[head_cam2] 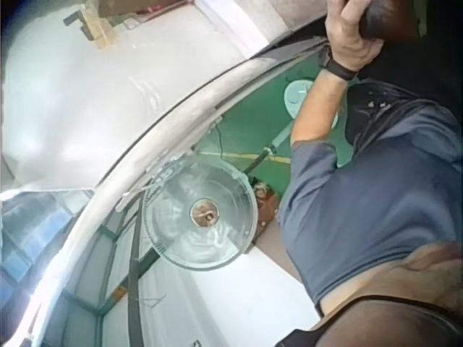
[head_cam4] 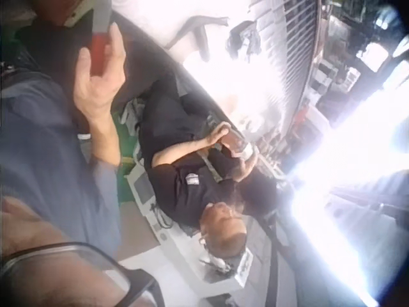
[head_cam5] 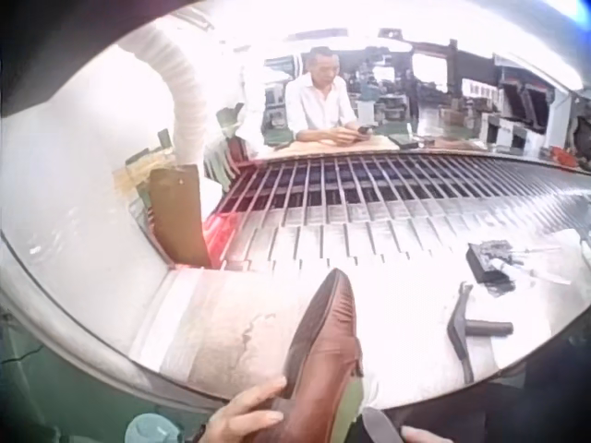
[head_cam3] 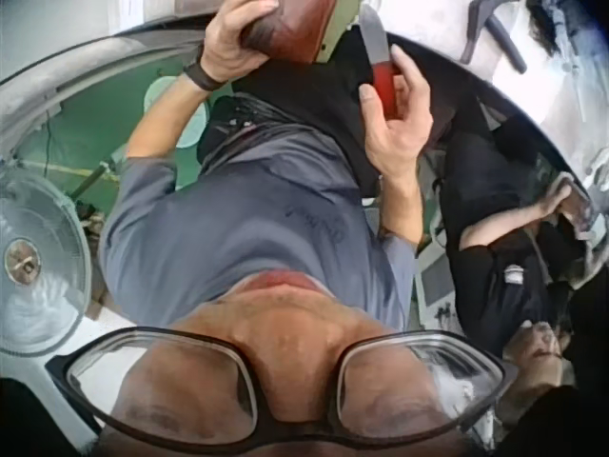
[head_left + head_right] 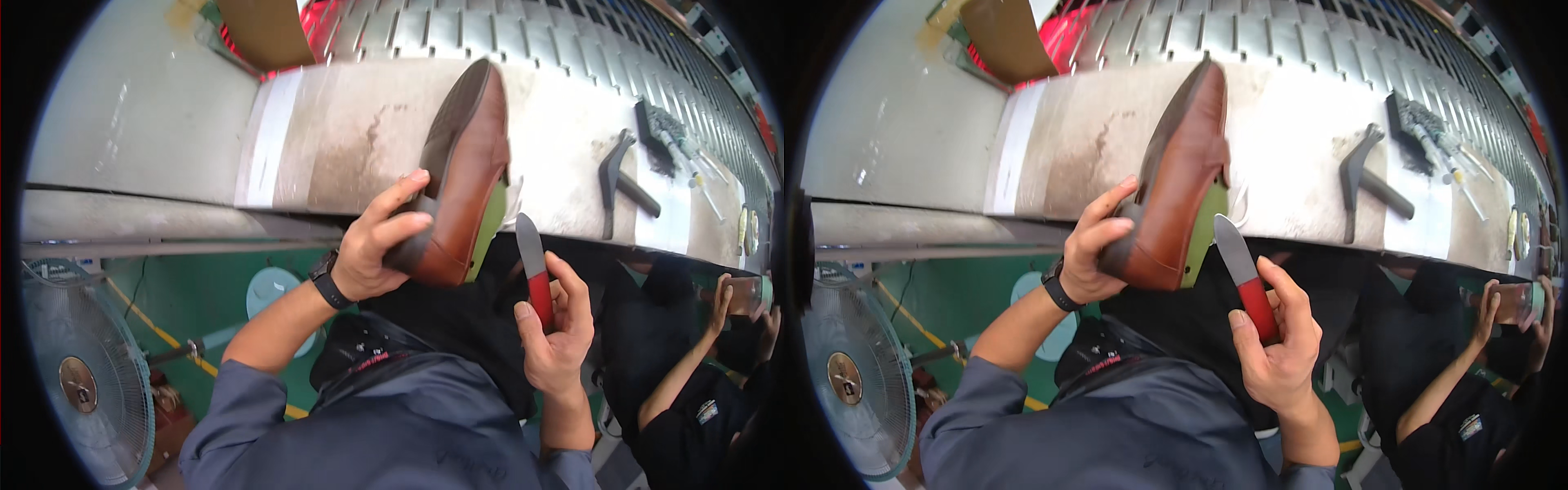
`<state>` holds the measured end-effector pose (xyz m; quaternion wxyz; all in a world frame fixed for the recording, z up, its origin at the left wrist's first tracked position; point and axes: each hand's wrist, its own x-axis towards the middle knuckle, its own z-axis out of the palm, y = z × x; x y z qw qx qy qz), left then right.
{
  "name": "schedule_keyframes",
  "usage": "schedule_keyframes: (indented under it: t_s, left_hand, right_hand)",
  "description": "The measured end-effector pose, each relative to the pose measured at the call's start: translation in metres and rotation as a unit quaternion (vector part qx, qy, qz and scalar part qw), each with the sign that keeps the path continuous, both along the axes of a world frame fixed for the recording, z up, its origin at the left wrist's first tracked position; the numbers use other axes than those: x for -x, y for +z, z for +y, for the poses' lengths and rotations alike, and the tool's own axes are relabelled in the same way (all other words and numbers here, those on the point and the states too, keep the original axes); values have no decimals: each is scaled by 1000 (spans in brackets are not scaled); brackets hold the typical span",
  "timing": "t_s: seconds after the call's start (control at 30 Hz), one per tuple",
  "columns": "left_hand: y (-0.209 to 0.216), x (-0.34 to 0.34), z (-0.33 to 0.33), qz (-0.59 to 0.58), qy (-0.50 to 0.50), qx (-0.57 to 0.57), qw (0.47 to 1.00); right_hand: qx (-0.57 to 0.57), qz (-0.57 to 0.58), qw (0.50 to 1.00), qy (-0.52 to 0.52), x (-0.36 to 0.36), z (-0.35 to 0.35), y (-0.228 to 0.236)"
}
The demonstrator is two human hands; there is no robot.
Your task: The person aligns and presses a sole onto a shoe upper by hand to attach it, then trims the edges around the shoe using a small knife.
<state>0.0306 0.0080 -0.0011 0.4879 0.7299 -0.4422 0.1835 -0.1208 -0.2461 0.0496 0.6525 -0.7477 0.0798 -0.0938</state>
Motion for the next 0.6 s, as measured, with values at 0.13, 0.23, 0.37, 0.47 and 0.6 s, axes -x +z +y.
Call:
schedule_keyframes:
  t_s: [0.13,0.23,0.37,0.47,0.6]
  left_hand:
    - [-7,13,5,20,13,-26,999]
    - [3,22,8,79,8,-34,996]
    - [-5,29,10,146,25,-29,989]
    - [-3,33,8,176,34,-21,984]
    - [11,31,0,187,40,-38,981]
  right_hand:
    - [173,-42,982,64,6,-16,-6]
    - [220,-54,969,102,4,-26,-8]
    - [211,-19,968,132,7,-29,-19]
    - [218,-50,966,132,0,-28,-27]
    - [215,-61,967,122,-13,-25,-34]
